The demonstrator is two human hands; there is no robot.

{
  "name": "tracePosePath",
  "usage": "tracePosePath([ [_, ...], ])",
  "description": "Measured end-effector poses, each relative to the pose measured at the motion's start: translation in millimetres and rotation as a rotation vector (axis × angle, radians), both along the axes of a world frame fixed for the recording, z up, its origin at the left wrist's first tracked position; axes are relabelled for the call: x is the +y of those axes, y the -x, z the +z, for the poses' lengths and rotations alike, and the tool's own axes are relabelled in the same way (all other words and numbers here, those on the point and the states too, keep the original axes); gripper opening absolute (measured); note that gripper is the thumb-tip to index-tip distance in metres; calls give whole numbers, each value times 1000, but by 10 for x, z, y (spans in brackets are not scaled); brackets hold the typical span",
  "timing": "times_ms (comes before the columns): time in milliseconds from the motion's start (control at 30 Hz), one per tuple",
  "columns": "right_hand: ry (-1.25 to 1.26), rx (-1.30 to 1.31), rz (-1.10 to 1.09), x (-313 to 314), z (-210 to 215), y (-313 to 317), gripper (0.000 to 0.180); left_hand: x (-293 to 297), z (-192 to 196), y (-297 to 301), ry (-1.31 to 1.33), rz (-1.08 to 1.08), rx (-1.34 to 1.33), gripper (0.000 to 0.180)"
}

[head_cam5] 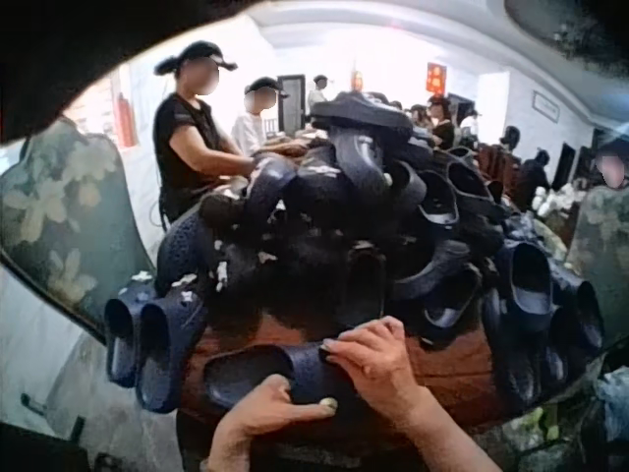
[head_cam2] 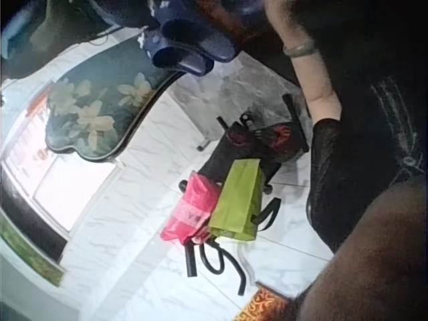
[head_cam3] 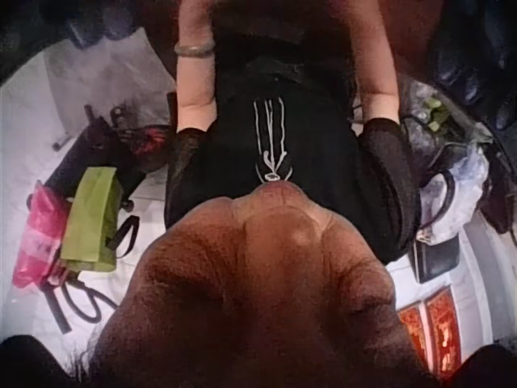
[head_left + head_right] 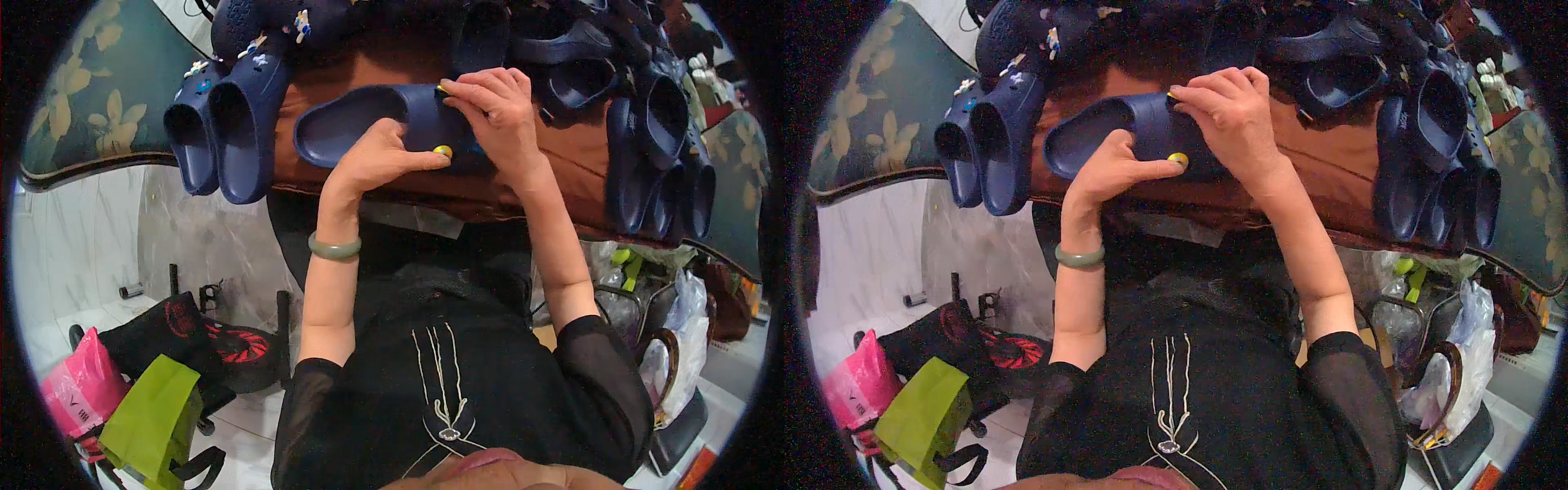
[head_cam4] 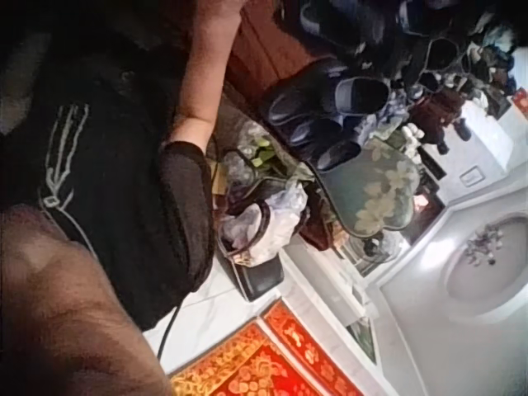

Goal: The person is attaching decorative charms to the holes of blue foam clogs (crocs style).

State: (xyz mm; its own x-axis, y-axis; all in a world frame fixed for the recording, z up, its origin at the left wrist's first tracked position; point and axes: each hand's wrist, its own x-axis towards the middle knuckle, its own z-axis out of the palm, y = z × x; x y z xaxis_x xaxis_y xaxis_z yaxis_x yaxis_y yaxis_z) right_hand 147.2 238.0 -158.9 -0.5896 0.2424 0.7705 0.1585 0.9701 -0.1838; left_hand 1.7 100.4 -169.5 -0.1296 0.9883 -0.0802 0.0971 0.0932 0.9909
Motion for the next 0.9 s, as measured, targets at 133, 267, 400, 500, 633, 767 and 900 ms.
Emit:
tracePosePath([
  [133,-41,-102,15,-15,101,14,20,18,-39,49,3,-23,88,30],
  [267,-114,-233,33,31,129,6,22,76,-142,90,-106,-32,117,31],
  [400,-97,-269,48,45,74,71,24,95,-178,148,-93,-35,282,36],
  [500,-173,-307,0,-43,53,67,25,121,-190,164,-98,-52,286,39],
  [633,-174,-368,-47,-83,24,16,26,214,-158,113,-204,-54,92,39],
  [767,-110,-416,-7,-35,28,67,28,215,-203,183,-112,-84,187,31],
  [900,-148,-476,0,27,10,29,27,185,-95,137,-71,-97,121,32],
])
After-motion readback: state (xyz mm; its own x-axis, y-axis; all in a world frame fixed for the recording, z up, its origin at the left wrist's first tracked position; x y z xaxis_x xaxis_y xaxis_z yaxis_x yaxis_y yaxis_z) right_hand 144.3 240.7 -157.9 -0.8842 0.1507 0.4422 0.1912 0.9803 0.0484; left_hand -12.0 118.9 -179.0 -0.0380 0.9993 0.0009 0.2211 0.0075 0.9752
